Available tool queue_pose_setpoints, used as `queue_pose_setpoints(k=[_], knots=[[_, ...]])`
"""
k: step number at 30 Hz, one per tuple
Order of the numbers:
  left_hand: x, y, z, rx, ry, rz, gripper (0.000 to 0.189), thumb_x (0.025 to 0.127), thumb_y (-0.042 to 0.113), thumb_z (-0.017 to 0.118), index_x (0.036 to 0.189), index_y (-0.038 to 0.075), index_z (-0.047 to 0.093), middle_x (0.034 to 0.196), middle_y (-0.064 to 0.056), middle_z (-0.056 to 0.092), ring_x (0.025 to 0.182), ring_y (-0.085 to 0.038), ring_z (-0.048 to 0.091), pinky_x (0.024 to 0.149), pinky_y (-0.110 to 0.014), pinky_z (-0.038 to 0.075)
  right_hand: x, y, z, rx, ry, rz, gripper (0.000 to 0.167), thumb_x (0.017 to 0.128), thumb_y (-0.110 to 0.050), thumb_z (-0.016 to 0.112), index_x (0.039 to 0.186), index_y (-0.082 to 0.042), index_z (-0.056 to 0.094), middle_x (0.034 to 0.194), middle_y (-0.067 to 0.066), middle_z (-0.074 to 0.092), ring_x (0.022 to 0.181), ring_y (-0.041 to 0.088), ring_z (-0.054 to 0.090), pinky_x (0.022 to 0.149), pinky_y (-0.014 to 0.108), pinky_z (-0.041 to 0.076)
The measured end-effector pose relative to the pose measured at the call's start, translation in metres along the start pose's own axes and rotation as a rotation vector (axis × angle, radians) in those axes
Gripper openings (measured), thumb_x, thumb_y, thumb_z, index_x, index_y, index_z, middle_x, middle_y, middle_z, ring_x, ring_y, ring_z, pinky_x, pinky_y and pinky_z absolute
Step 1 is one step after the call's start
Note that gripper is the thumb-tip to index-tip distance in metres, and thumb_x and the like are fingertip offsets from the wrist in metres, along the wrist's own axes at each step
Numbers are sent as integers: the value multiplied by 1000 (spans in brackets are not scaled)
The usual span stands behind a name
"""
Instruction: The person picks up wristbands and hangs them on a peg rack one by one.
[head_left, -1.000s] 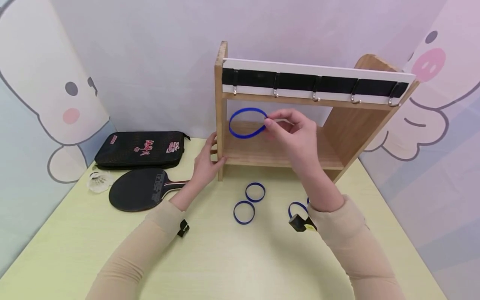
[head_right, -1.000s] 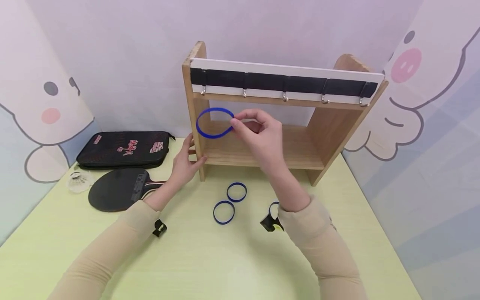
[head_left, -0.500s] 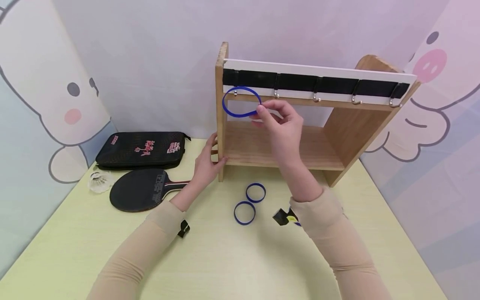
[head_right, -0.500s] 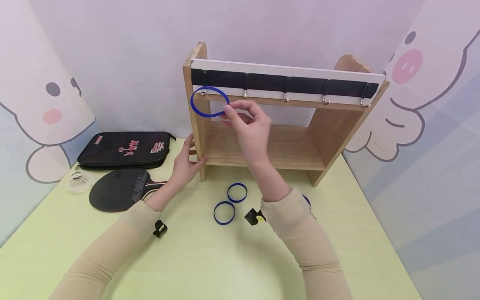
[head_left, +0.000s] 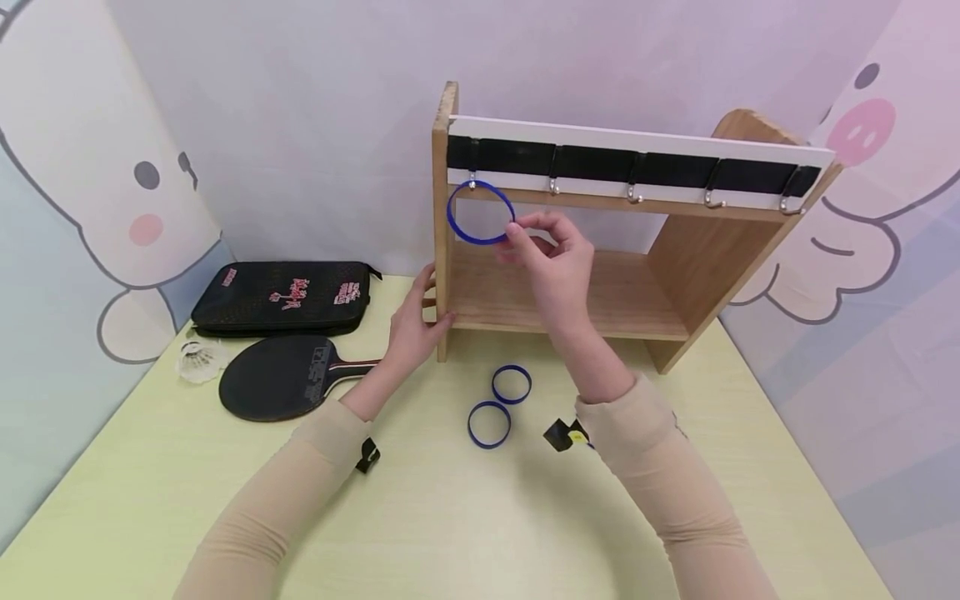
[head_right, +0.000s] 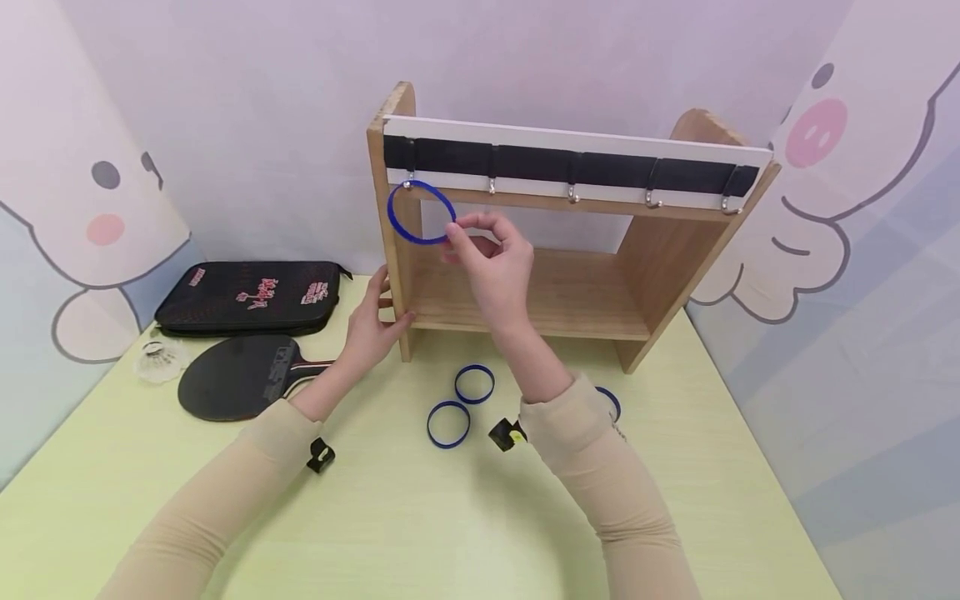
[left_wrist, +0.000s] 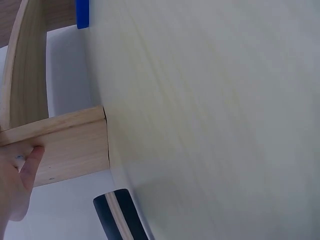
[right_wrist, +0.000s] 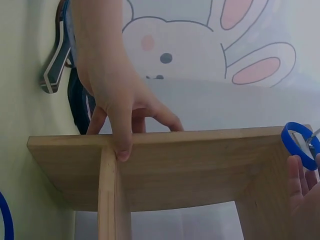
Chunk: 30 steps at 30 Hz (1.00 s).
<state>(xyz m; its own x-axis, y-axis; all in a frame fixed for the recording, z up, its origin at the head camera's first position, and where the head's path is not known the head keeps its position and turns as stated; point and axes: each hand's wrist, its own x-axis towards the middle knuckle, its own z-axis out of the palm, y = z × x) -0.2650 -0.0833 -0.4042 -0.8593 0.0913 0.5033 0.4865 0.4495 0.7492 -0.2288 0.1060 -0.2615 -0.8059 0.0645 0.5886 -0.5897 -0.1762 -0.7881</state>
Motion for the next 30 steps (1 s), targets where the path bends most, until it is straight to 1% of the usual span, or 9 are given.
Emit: queue_pose_setpoints(k=[4, 6, 10, 13, 17, 20, 22, 27, 30], knots=[[-1, -1, 0, 4, -4, 5, 80, 86, 13, 68, 149, 30, 22, 139, -13, 47, 106, -30, 60, 70, -36, 60, -3, 2, -7, -44, -31, 4, 16, 85, -13, 70, 95, -1, 64, 92, 15, 65, 74, 25, 68, 67, 36, 60], [-1, 0, -1, 1, -9, 5, 80, 86, 13, 67, 149, 30, 21, 139, -13, 46, 107, -31, 60, 71, -37, 60, -5, 1, -12, -73, -44, 18, 18, 85, -13, 70, 97, 0, 64, 94, 18, 65, 76, 24, 69, 68, 36, 60], [-1, 0, -1, -5, -14, 1, 80, 86, 11, 67, 149, 30, 21, 140, -13, 45, 108, -31, 59, 72, -38, 59, -11, 1, -23, -188, -87, 62, 24, 85, -16, 70, 102, 0, 64, 97, 15, 67, 79, 19, 69, 71, 33, 59], [-1, 0, -1, -1, -15, -2, 81, 86, 11, 67, 149, 30, 21, 139, -13, 46, 108, -31, 59, 72, -37, 59, -18, 2, -31, -310, -161, 66, 28, 85, -16, 70, 107, -1, 64, 99, 11, 69, 78, 17, 69, 70, 30, 59], [0, 0, 1, 1, -25, -23, 81, 87, 12, 67, 149, 32, 20, 140, -12, 45, 110, -30, 59, 72, -36, 59, -28, 4, -40, -450, -261, 2, 27, 85, -14, 70, 109, -3, 65, 105, 10, 68, 80, 13, 68, 67, 25, 57], [1, 1, 1, -2, -31, -40, 81, 87, 12, 66, 149, 33, 19, 141, -12, 44, 111, -30, 58, 74, -37, 59, -36, 9, -48, -523, -323, -34, 26, 85, -11, 70, 110, -5, 65, 107, 9, 67, 83, 11, 66, 66, 22, 57], [1, 1, 1, 0, -32, -41, 81, 87, 12, 66, 149, 33, 18, 141, -12, 44, 111, -31, 58, 74, -37, 59, -42, 13, -52, -555, -367, -46, 26, 84, -8, 70, 110, -5, 66, 107, 10, 67, 84, 12, 66, 66, 23, 57], [1, 1, 1, -4, -24, -39, 82, 87, 11, 66, 149, 33, 19, 140, -12, 44, 111, -30, 58, 74, -38, 59, -55, 26, -60, -636, -466, -47, 28, 82, -6, 72, 110, -8, 66, 106, 8, 66, 87, 16, 63, 68, 24, 58], [1, 0, 2, -12, -27, -47, 82, 87, 12, 67, 149, 34, 19, 141, -11, 44, 111, -30, 58, 74, -37, 59, -63, 36, -63, -681, -527, -41, 29, 82, -10, 73, 110, -8, 66, 104, 5, 65, 87, 17, 60, 68, 23, 57]])
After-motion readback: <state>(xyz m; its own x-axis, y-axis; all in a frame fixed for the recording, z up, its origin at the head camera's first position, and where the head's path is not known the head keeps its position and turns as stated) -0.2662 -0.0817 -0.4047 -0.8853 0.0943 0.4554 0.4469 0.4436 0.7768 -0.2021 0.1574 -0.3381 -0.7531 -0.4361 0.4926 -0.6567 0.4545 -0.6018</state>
